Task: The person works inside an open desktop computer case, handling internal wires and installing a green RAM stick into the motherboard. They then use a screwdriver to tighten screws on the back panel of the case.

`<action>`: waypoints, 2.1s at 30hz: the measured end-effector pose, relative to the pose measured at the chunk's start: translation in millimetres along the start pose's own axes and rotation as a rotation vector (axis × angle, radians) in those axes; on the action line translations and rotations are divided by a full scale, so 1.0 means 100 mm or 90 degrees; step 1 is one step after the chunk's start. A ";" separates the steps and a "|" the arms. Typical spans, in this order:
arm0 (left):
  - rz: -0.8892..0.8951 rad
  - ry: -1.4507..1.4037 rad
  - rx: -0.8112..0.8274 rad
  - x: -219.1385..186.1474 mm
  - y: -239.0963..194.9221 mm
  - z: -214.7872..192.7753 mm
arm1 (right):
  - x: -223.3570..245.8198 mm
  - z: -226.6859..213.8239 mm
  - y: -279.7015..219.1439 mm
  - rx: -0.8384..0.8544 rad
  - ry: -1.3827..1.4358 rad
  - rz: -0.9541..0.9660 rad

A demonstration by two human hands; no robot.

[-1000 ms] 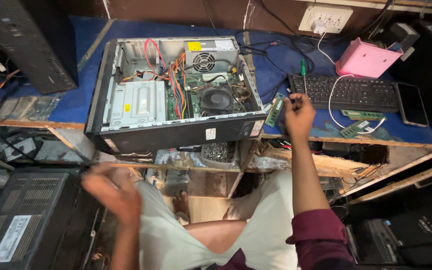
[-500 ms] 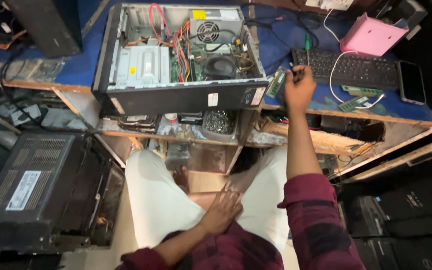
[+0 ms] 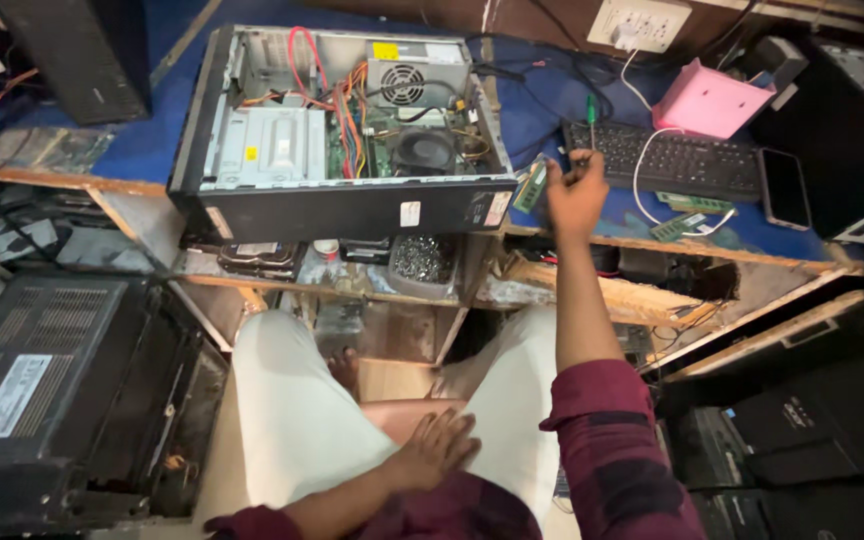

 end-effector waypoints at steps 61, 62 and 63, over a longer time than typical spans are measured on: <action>-0.082 -0.056 0.380 0.00 0.53 -0.63 | 0.20 -0.01 0.04 0.024 -0.071 -0.008; -0.093 -0.082 0.340 0.03 0.72 -0.85 | 0.16 -0.01 0.04 0.020 -0.058 -0.017; -0.103 -0.108 0.303 0.07 0.91 -1.08 | 0.12 -0.01 0.02 0.016 -0.046 -0.024</action>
Point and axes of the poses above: each hand's wrist, its own y-axis towards the middle knuckle, its own z-axis out of the palm, x = y × z, the point moved 3 cm from there along y, towards the middle knuckle, and after that the axes turned 12 degrees about -z, right-handed, at the moved point
